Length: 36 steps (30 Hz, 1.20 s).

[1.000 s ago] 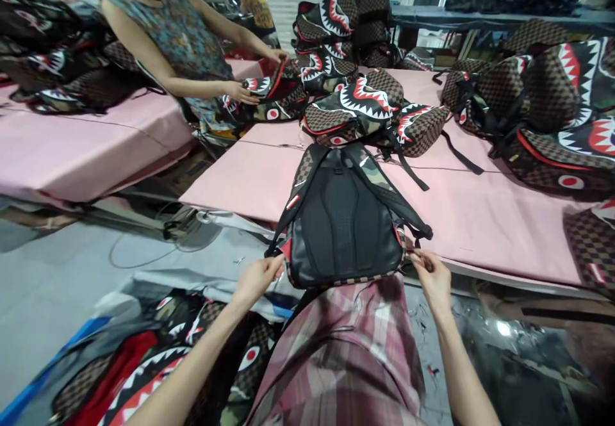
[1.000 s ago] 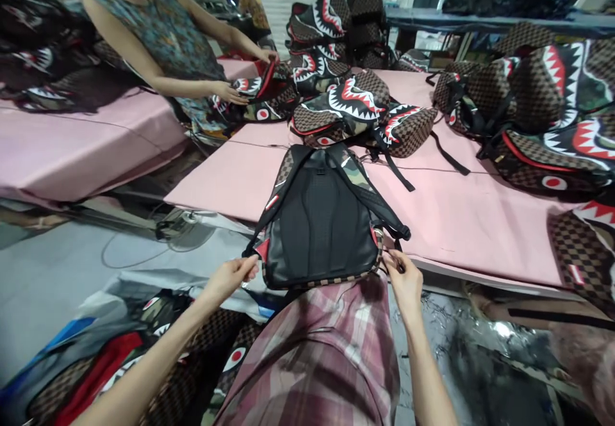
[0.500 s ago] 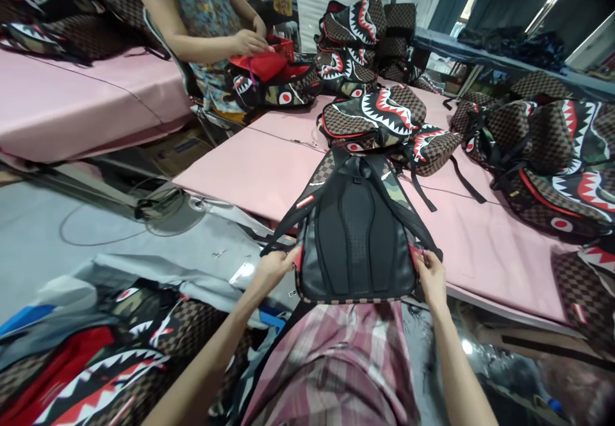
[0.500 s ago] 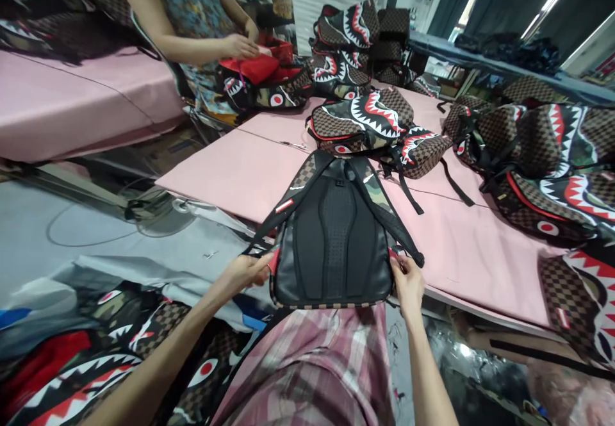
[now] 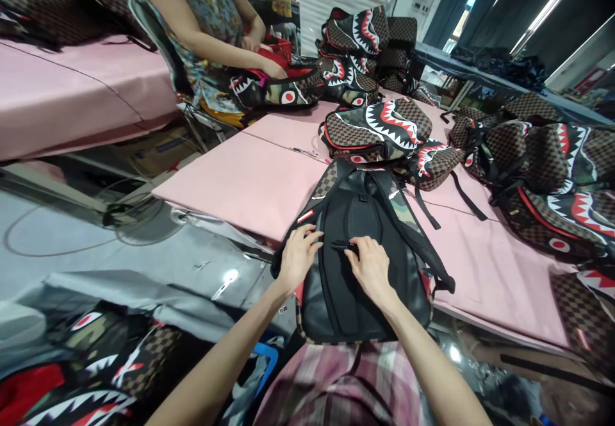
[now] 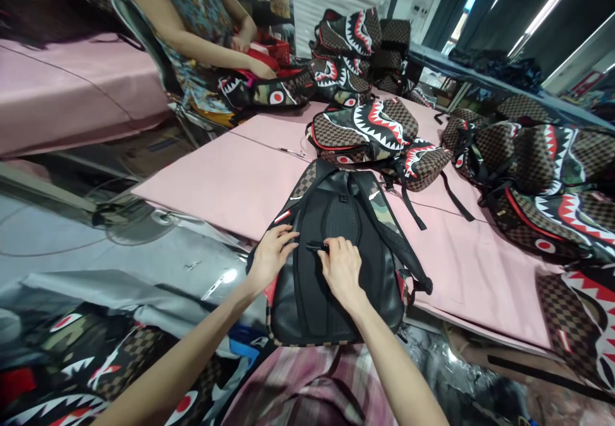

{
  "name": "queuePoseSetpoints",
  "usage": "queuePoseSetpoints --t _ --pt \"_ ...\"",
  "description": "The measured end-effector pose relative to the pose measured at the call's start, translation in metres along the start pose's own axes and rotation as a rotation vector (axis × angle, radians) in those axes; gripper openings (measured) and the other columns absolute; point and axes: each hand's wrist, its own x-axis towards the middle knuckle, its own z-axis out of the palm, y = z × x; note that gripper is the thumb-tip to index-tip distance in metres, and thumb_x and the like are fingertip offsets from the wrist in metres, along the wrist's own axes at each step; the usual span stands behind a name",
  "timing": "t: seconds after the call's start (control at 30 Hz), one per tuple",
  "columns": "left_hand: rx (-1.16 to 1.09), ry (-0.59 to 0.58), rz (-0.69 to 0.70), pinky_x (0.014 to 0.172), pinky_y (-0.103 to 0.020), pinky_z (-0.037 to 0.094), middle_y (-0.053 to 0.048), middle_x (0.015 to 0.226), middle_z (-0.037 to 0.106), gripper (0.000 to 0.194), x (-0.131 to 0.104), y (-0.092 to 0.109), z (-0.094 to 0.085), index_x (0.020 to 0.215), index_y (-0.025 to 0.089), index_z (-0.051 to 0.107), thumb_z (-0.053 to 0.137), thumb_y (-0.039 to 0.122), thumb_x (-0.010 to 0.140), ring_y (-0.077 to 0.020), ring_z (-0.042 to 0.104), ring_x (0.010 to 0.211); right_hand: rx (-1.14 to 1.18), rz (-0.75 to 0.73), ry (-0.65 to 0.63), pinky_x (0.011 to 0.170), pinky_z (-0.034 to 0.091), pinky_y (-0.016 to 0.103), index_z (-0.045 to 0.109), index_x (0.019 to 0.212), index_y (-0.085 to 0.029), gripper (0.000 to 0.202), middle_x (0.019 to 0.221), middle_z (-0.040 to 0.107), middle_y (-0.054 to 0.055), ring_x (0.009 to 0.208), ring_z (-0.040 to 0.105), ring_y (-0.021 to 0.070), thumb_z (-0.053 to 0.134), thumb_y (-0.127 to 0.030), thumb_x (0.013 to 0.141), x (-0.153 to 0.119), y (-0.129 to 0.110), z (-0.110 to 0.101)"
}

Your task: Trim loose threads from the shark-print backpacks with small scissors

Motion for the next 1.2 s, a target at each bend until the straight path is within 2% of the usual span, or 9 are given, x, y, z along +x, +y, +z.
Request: queuePoseSetpoints --t 0.2,0.37,0.67,0.9,0.97,1.03,1.07,1.13,1.2 --pt "0.103 0.016 -0.024 0.075 -0.032 0.045 -0.006 0.100 0.059 0.018 0.003 0.006 -0.003 0.083 0.019 0.064 0.047 0.024 0.086 -0.0192 0.053 0.087 -0.069 -0.090 -0.012 0.068 0.035 0.033 0.064 0.094 -0.020 0.016 0.084 0.065 0.006 0.078 0.055 0.0208 0.050 -0.027 0.090 0.022 -0.014 0.010" --pt "0.115 0.023 -0.016 0.077 -0.033 0.042 -0.006 0.096 0.058 0.017 0.004 0.006 -0.002 0.082 0.017 0.059 0.043 0.019 0.087 -0.0198 0.050 0.087 -0.179 -0.198 -0.069 0.065 0.032 0.034 0.065 0.090 -0.019 0.017 0.080 0.064 0.006 0.076 0.053 0.0217 0.051 -0.028 0.090 0.029 -0.023 0.011" --pt "0.099 0.031 -0.041 0.072 -0.032 0.039 -0.006 0.092 0.058 0.016 0.002 0.008 -0.002 0.078 0.017 0.056 0.043 0.017 0.086 -0.0201 0.049 0.084 -0.331 -0.298 -0.178 0.066 0.031 0.034 0.062 0.081 -0.015 0.019 0.079 0.060 0.009 0.077 0.052 0.0217 0.047 -0.021 0.091 0.041 -0.036 0.006" --pt "0.027 0.013 -0.092 0.076 -0.035 0.039 -0.008 0.094 0.058 0.019 0.001 0.010 0.003 0.078 0.017 0.057 0.040 0.017 0.085 -0.0222 0.049 0.089 -0.318 -0.276 -0.208 0.066 0.032 0.033 0.061 0.081 -0.016 0.023 0.079 0.061 0.008 0.078 0.053 0.0209 0.042 -0.023 0.093 0.040 -0.038 0.005" --pt "-0.040 -0.018 -0.101 0.080 -0.035 0.040 -0.008 0.095 0.059 0.021 0.001 0.008 -0.004 0.078 0.017 0.059 0.040 0.020 0.085 -0.0217 0.051 0.091 -0.246 -0.211 -0.171 0.068 0.034 0.031 0.062 0.083 -0.017 0.022 0.080 0.062 0.006 0.079 0.054 0.0196 0.043 -0.025 0.093 0.036 -0.030 0.000" --pt "-0.126 -0.101 -0.078 0.080 -0.031 0.043 -0.006 0.090 0.062 0.029 0.000 -0.001 -0.018 0.073 0.017 0.061 0.038 0.028 0.087 -0.0192 0.055 0.086 -0.111 -0.120 -0.119 0.070 0.037 0.028 0.062 0.092 -0.019 0.018 0.084 0.063 0.004 0.081 0.057 0.0175 0.047 -0.029 0.091 0.029 -0.012 -0.012" --pt "-0.188 -0.151 -0.081 0.078 -0.029 0.045 -0.005 0.084 0.064 0.037 0.000 -0.009 -0.026 0.067 0.018 0.062 0.035 0.032 0.088 -0.0178 0.057 0.083 -0.041 -0.065 -0.084 0.070 0.039 0.027 0.061 0.098 -0.020 0.019 0.089 0.064 0.004 0.082 0.058 0.0169 0.049 -0.033 0.090 0.026 0.001 -0.021" --pt "-0.325 -0.210 -0.151 0.079 -0.028 0.046 -0.005 0.081 0.067 0.052 -0.001 -0.030 -0.043 0.061 0.018 0.062 0.026 0.041 0.090 -0.0168 0.060 0.081 0.062 0.063 0.010 0.070 0.042 0.026 0.055 0.113 -0.020 0.039 0.101 0.062 0.005 0.085 0.059 0.0175 0.055 -0.046 0.084 0.016 0.038 -0.041" --pt "-0.422 -0.182 -0.305 0.085 -0.031 0.045 -0.007 0.091 0.068 0.050 -0.005 -0.051 -0.054 0.068 0.018 0.064 0.030 0.049 0.086 -0.0200 0.060 0.090 0.060 0.233 0.135 0.070 0.044 0.029 0.051 0.120 -0.019 0.058 0.103 0.062 0.007 0.088 0.060 0.0211 0.056 -0.056 0.077 0.004 0.082 -0.060"
